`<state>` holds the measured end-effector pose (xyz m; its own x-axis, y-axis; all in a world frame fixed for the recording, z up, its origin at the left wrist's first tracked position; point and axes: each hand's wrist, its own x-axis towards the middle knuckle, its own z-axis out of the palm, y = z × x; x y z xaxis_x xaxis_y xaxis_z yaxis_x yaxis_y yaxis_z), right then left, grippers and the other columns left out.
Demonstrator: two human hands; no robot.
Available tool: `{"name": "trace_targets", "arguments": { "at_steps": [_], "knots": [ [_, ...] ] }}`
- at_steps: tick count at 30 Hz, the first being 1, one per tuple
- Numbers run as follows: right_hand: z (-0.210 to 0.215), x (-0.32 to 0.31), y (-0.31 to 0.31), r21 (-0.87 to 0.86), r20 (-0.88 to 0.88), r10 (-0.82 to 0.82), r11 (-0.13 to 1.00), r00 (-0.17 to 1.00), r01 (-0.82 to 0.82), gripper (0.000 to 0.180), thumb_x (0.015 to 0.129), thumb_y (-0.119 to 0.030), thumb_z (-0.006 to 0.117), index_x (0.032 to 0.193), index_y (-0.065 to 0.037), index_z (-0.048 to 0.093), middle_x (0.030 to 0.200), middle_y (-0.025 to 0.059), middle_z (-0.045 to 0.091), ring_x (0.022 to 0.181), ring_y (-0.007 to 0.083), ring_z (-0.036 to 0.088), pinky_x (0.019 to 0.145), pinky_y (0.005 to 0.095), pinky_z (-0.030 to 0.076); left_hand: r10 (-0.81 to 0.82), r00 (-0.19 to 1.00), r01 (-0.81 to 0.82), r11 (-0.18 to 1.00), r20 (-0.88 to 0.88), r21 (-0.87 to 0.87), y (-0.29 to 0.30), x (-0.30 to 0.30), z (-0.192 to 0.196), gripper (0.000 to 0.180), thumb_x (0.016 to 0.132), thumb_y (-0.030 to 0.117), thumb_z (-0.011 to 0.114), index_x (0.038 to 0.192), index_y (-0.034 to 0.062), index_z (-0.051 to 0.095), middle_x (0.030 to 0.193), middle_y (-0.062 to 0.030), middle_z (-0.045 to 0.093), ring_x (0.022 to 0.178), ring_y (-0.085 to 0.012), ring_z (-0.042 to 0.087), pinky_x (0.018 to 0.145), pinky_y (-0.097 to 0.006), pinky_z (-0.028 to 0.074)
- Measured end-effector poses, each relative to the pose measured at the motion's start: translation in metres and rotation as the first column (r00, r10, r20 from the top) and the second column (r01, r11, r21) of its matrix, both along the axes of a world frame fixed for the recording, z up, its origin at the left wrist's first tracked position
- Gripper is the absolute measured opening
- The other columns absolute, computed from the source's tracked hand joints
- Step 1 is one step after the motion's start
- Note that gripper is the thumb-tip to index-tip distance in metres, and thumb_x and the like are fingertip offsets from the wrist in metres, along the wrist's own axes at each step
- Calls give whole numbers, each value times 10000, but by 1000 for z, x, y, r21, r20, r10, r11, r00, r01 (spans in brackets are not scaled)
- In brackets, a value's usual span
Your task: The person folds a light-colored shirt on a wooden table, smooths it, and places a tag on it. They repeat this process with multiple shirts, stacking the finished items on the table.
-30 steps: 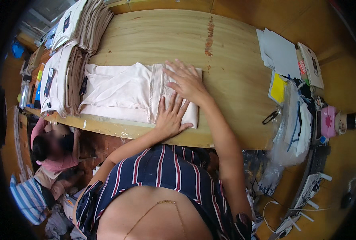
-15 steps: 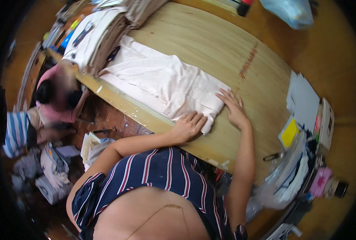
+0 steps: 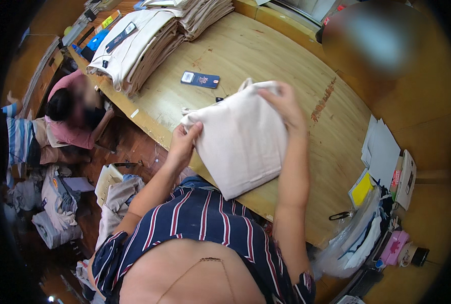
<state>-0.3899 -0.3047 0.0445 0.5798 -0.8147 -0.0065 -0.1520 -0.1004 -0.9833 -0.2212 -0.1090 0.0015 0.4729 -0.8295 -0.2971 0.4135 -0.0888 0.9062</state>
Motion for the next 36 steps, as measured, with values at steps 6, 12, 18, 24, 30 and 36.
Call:
{"name": "trace_targets", "arguments": {
  "at_steps": [6,12,18,24,30,36],
  "knots": [
    [-126,28,-40,103,-198,-99,987,975,121,184,765,-104,606,891,29,594,751,44,594,641,103,513,616,237,415,-49,995,40,993,84,108,-7,42,-65,409,831,152,534,1170,-32,400,970,-92,564,839,-133,552,646,-240,467],
    [-104,-2,-33,533,-51,-110,838,993,120,223,819,-37,502,1026,33,545,856,86,616,719,138,571,658,249,452,-243,729,111,965,640,239,-25,59,-53,303,724,25,534,1025,-9,539,758,-132,614,677,-187,611,588,-282,480],
    [-97,6,-35,-30,-243,-119,993,963,116,179,811,-33,458,883,30,609,795,114,639,693,183,596,633,292,464,-261,627,133,964,734,229,-52,68,-59,210,713,0,520,913,-56,551,613,-122,589,599,-174,604,541,-284,480],
    [-118,26,-52,-427,-408,-428,870,807,246,167,784,-74,481,853,-33,628,759,168,616,680,222,600,630,333,449,-311,909,222,925,278,307,-65,69,-46,183,797,23,430,902,-65,552,662,-112,591,562,-150,590,496,-226,495],
    [-107,9,-61,273,-209,-185,932,960,239,200,818,-152,501,834,7,621,737,128,627,668,189,583,635,315,453,-254,958,280,925,-131,256,-55,79,-32,293,816,187,506,979,-49,569,686,-109,601,552,-164,587,524,-267,497],
    [-102,32,-51,-242,-606,-291,954,740,177,307,664,-231,688,874,-18,617,939,192,583,820,301,582,716,375,457,-372,526,65,914,764,401,-62,61,-41,381,706,296,636,906,-27,618,705,-174,613,669,-260,610,622,-348,474]
  ]
}}
